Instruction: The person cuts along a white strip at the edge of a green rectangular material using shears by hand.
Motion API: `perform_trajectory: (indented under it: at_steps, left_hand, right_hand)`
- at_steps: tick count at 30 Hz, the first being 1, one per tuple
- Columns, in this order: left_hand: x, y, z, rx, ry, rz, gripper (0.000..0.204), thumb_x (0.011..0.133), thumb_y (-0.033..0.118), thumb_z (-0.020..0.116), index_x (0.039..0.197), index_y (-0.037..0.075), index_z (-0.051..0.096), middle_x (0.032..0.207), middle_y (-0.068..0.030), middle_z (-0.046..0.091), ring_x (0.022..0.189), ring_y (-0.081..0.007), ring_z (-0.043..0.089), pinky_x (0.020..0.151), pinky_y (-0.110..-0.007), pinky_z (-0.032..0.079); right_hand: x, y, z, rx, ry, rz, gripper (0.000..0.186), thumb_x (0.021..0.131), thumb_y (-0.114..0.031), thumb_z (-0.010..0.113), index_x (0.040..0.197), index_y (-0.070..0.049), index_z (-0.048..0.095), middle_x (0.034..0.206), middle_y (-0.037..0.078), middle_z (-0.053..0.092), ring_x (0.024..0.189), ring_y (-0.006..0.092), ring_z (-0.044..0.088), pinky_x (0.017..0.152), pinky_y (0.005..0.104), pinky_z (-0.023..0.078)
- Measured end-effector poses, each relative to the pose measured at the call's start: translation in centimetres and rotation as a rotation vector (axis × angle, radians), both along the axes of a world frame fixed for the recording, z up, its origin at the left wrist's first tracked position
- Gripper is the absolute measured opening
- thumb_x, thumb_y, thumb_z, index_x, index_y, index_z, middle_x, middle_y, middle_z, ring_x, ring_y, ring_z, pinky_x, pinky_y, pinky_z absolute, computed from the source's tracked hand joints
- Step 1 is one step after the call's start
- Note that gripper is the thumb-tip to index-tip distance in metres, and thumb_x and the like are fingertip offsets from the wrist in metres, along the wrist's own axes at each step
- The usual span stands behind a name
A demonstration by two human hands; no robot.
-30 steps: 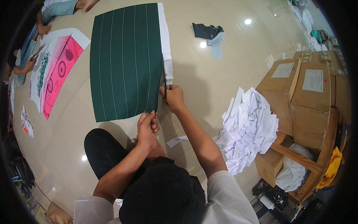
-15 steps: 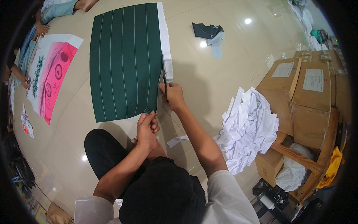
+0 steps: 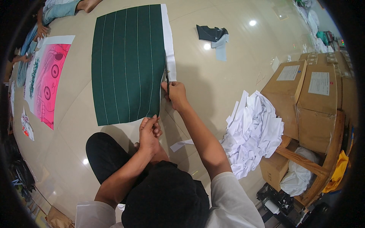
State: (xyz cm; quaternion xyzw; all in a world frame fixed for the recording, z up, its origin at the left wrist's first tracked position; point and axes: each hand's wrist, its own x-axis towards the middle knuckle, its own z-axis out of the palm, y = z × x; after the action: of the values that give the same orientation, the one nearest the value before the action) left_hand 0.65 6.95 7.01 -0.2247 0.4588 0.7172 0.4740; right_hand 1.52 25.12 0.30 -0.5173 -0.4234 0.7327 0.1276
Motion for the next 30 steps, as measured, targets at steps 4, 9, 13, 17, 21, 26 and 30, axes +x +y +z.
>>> perform_trajectory:
  at_steps: [4,9,13,17,21,26,30]
  left_hand:
    - [0.1,0.0,0.2,-0.003,0.011,0.006,0.021,0.094,0.014,0.068,0.08,0.01,0.054,0.069,0.0023,0.051,0.053,-0.0038,0.039,0.049,-0.022,0.03]
    - [0.1,0.0,0.1,0.0,0.002,-0.004,0.02,0.095,0.015,0.067,0.08,0.01,0.054,0.069,0.0026,0.05,0.053,-0.0037,0.039,0.049,-0.022,0.03]
    - [0.1,0.0,0.3,-0.001,0.011,-0.013,0.02,0.095,0.015,0.067,0.081,0.01,0.054,0.069,0.003,0.049,0.053,-0.0036,0.039,0.049,-0.022,0.03]
    - [0.1,0.0,0.4,-0.004,0.011,-0.014,0.019,0.095,0.015,0.067,0.082,0.01,0.054,0.068,0.0032,0.049,0.053,-0.0034,0.039,0.049,-0.022,0.03]
    - [0.1,0.0,0.6,-0.001,0.007,-0.011,0.019,0.095,0.015,0.067,0.082,0.01,0.054,0.068,0.0032,0.048,0.054,-0.0033,0.038,0.049,-0.022,0.029]
    - [0.1,0.0,0.7,0.002,0.005,-0.01,0.02,0.095,0.015,0.067,0.081,0.01,0.054,0.068,0.0028,0.049,0.054,-0.0034,0.039,0.049,-0.022,0.03]
    - [0.1,-0.2,0.4,0.014,0.015,-0.004,0.021,0.095,0.015,0.067,0.08,0.01,0.053,0.069,0.0024,0.049,0.054,-0.0033,0.039,0.049,-0.022,0.03]
  right_hand:
    - [0.0,-0.1,0.0,0.003,-0.013,0.006,0.028,0.084,-0.018,0.08,0.076,-0.007,0.056,0.061,-0.001,0.052,0.045,0.011,0.048,0.04,0.0279,0.033]
    - [0.3,-0.1,-0.4,0.016,0.012,0.014,0.027,0.084,-0.017,0.08,0.076,-0.007,0.056,0.061,0.0,0.052,0.044,0.011,0.048,0.04,0.0277,0.033]
    - [0.3,-0.2,-0.5,-0.005,0.023,0.003,0.027,0.084,-0.017,0.079,0.076,-0.006,0.056,0.06,0.0,0.053,0.045,0.0113,0.048,0.04,0.028,0.034]
    - [0.3,-0.3,-0.6,0.03,0.004,0.016,0.026,0.084,-0.017,0.079,0.075,-0.006,0.057,0.06,0.001,0.053,0.045,0.0116,0.049,0.04,0.0282,0.035]
    - [0.5,-0.3,-0.6,0.025,0.021,0.018,0.026,0.084,-0.017,0.079,0.074,-0.006,0.057,0.06,0.001,0.054,0.046,0.0119,0.05,0.041,0.0284,0.035]
    - [0.4,-0.3,-0.2,0.03,-0.006,0.007,0.029,0.084,-0.021,0.079,0.073,-0.006,0.057,0.06,0.001,0.053,0.045,0.013,0.05,0.04,0.0295,0.035]
    - [0.0,0.2,0.5,0.053,-0.015,0.061,0.033,0.081,-0.03,0.079,0.081,-0.002,0.062,0.064,0.002,0.055,0.047,0.0121,0.05,0.042,0.0279,0.036]
